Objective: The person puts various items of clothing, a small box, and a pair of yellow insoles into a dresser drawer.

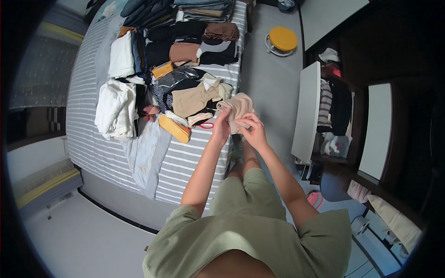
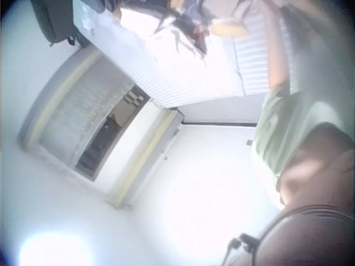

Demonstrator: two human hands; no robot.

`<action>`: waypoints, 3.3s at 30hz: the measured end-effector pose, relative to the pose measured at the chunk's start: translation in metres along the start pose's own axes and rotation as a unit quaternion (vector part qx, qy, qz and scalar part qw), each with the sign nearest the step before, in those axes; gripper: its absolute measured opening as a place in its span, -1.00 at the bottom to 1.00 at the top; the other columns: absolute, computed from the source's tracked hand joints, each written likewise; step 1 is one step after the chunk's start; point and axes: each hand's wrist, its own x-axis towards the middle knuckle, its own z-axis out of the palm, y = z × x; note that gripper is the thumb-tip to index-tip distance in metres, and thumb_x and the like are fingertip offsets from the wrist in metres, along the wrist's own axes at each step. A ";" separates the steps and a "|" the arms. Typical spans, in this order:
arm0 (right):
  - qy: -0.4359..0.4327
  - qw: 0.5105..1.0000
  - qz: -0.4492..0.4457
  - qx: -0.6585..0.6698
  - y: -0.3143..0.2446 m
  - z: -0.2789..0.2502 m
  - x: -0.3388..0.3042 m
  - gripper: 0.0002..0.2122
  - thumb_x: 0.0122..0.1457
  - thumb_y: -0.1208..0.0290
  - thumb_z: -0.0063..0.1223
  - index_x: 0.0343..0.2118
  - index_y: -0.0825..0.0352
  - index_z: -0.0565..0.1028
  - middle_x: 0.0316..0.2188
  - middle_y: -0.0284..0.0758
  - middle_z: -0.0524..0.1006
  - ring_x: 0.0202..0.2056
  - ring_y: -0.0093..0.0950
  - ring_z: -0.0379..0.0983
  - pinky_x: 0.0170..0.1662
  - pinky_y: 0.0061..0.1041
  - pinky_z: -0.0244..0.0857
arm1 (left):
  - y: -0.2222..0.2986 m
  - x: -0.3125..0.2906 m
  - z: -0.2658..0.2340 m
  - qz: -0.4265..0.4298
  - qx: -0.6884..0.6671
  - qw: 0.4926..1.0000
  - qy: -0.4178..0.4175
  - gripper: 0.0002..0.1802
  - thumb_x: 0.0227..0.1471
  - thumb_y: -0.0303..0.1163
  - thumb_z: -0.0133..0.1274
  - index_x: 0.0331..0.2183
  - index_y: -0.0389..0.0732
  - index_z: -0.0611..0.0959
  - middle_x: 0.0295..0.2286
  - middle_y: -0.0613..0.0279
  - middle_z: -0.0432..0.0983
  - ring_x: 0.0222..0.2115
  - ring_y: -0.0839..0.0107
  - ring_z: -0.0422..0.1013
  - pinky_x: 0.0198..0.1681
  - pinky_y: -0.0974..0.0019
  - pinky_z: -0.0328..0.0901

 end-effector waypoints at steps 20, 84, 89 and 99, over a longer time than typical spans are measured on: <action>0.248 0.966 0.060 -0.046 0.010 -0.107 -0.039 -0.81 -0.06 0.61 -0.02 -0.31 0.34 0.43 -0.42 -0.32 0.44 -0.60 -0.50 0.38 -0.56 -0.61 0.24 | -0.064 0.012 0.103 0.132 0.330 0.934 0.037 -0.78 -0.01 -0.28 0.01 -0.43 -0.26 0.56 -0.53 0.37 0.44 -0.52 0.59 0.36 -0.43 0.47 0.26; 0.392 0.851 0.184 -0.296 0.181 -0.468 -0.078 -0.66 -0.11 0.53 0.02 -0.18 0.22 0.37 -0.08 -0.21 0.28 0.00 -0.18 0.12 0.07 -0.25 -0.04 | -0.418 0.140 0.332 0.050 0.515 0.827 -0.220 -0.77 -0.05 -0.46 -0.08 -0.27 -0.25 0.50 -0.40 0.09 0.50 -0.42 0.33 0.45 -0.32 0.38 0.30; 0.356 0.892 0.137 -0.241 0.163 -0.447 -0.066 -0.69 -0.09 0.57 -0.03 -0.19 0.25 0.39 -0.15 -0.18 0.35 -0.05 -0.20 0.19 0.05 -0.28 0.01 | -0.385 0.129 0.327 0.008 0.417 0.891 -0.179 -0.79 0.03 -0.57 -0.20 -0.25 -0.31 0.47 -0.37 0.21 0.46 -0.38 0.50 0.40 -0.29 0.45 0.31; 0.284 0.930 0.077 -0.222 0.137 -0.388 -0.042 -0.69 -0.09 0.58 -0.04 -0.20 0.24 0.40 -0.12 -0.18 0.33 -0.04 -0.20 0.19 0.04 -0.30 0.05 | -0.327 0.111 0.282 0.127 0.356 0.924 -0.052 -0.83 0.01 -0.61 -0.21 -0.36 -0.34 0.50 -0.44 0.28 0.45 -0.47 0.56 0.35 -0.35 0.51 0.28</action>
